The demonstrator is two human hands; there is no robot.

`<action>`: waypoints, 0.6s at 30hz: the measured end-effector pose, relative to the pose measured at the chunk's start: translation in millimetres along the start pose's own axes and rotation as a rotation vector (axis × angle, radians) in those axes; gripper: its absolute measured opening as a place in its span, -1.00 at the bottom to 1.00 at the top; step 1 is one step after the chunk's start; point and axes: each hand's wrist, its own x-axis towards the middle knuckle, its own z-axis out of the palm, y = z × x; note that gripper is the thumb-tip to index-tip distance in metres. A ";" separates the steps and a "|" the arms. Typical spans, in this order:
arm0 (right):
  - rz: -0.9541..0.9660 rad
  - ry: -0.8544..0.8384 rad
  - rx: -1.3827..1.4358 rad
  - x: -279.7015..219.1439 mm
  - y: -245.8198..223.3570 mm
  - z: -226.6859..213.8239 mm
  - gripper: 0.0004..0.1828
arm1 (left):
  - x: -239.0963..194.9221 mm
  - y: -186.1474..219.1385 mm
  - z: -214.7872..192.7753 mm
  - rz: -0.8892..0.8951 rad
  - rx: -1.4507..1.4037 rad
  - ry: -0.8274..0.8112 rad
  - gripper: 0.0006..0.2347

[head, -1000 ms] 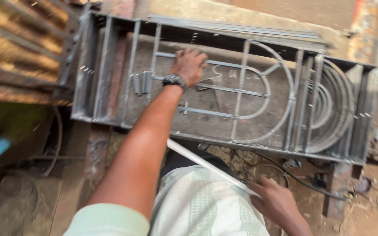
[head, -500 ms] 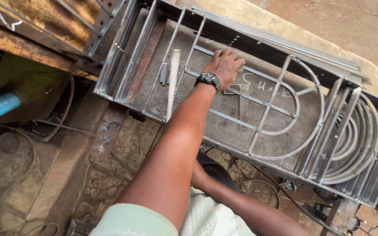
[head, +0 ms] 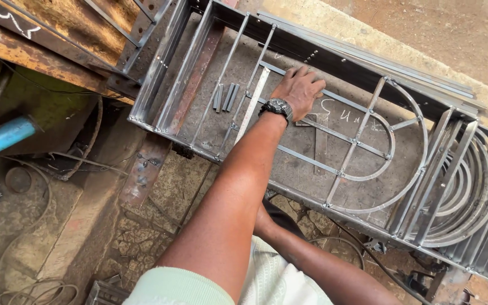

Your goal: The recorder is welding metal pieces together to assemble a decorative frame or gate.

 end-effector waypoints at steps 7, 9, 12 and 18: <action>0.035 -0.077 0.023 1.4 23.5 0.4 -0.36 | 1.7 -0.5 3.1 -0.033 0.001 -0.017 -0.84; 0.046 -0.100 0.029 2.2 28.8 -0.2 -0.38 | 0.3 1.0 -0.2 -0.020 0.007 -0.018 -0.82; 0.062 -0.126 0.041 1.1 37.0 -4.4 -0.40 | 1.6 0.8 1.5 -0.026 0.012 -0.038 -0.81; 0.085 -0.170 0.061 5.8 38.2 2.7 -0.44 | 2.7 -0.8 5.9 -0.008 0.008 -0.002 -0.80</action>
